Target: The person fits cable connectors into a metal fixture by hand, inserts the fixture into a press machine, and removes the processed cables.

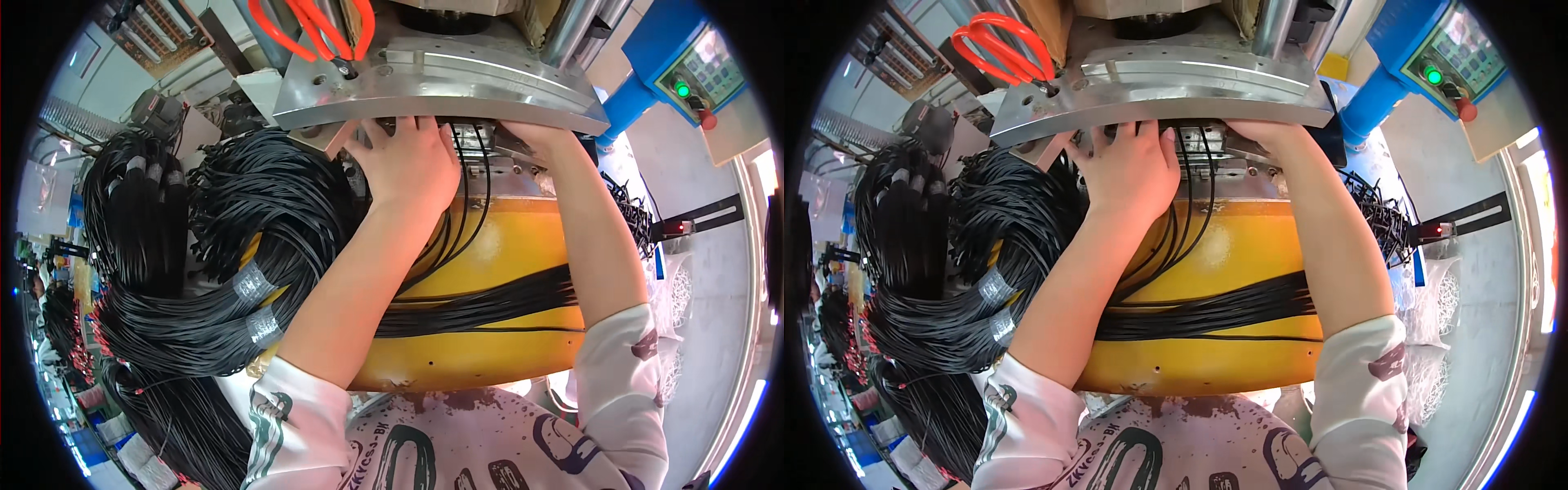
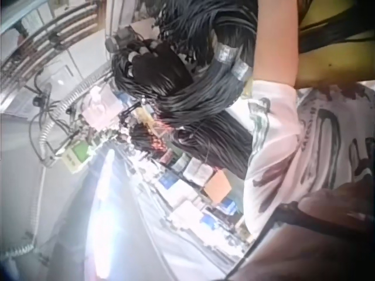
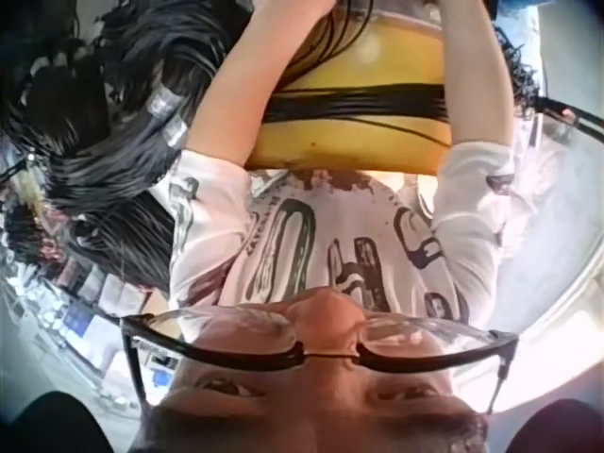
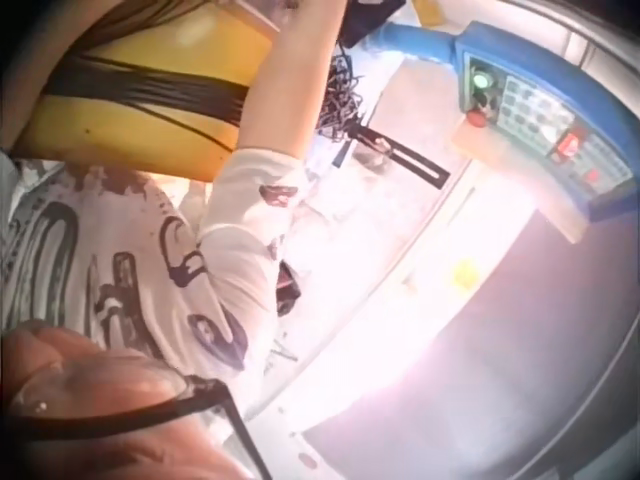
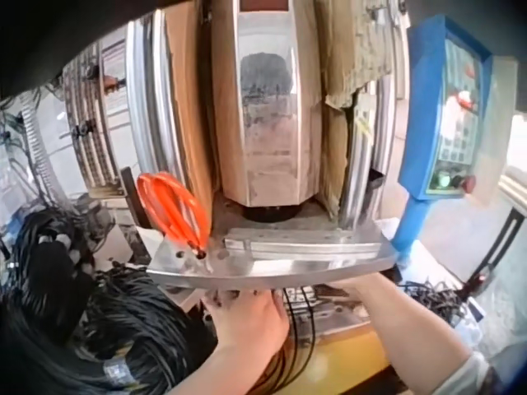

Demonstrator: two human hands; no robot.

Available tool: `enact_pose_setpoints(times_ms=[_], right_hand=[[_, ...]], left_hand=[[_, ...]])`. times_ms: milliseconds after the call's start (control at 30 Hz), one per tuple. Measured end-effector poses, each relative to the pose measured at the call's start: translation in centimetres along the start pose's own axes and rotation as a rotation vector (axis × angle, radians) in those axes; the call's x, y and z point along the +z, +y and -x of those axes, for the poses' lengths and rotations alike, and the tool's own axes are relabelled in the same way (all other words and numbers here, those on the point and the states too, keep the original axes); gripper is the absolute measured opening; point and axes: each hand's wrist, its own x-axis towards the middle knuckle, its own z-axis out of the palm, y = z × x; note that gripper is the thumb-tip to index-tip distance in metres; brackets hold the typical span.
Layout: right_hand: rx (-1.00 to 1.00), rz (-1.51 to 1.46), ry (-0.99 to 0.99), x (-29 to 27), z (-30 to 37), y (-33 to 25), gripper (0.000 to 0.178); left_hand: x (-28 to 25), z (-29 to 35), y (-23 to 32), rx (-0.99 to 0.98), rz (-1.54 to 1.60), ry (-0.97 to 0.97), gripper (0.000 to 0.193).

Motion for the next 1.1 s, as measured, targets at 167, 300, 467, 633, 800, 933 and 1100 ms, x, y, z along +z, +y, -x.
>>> enact_pose_setpoints(times_ms=[167, 300, 467, 633, 800, 933, 1100], right_hand=[[0.057, 0.029, 0.126, 1.1, 1.9, 0.6, 0.048], [-0.155, 0.378, 0.297, 2.2, 3.0, 0.3, 0.039], [-0.046, 0.316, 0.124, 1.9, 5.2, -0.4, 0.035], [-0.499, 0.363, 0.236, 2.5, 14.3, -1.7, 0.024], [-0.596, 0.293, 0.016, 3.2, 25.4, -3.2, 0.014], [-0.534, 0.253, 0.015, 3.7, 28.9, -2.2, 0.019], [-0.488, 0.251, -0.136, 3.9, 30.5, -0.5, 0.033]], left_hand=[[-1.9, 2.1, -0.2, -0.002, 0.108, 0.009, 0.059], [-6.6, 7.9, 0.5, 0.243, 0.496, -0.003, 0.048], [-8.7, 11.2, 1.7, 0.444, 1.064, 0.015, 0.031], [-17.4, 13.6, -0.7, 0.411, 2.022, -0.279, 0.037], [-20.2, 14.0, 2.6, 0.611, 2.461, -0.237, 0.042], [-19.5, 14.1, 4.1, 0.953, 2.449, 0.171, 0.047], [-21.5, 18.0, 2.4, 0.578, 2.439, -0.145, 0.055]])
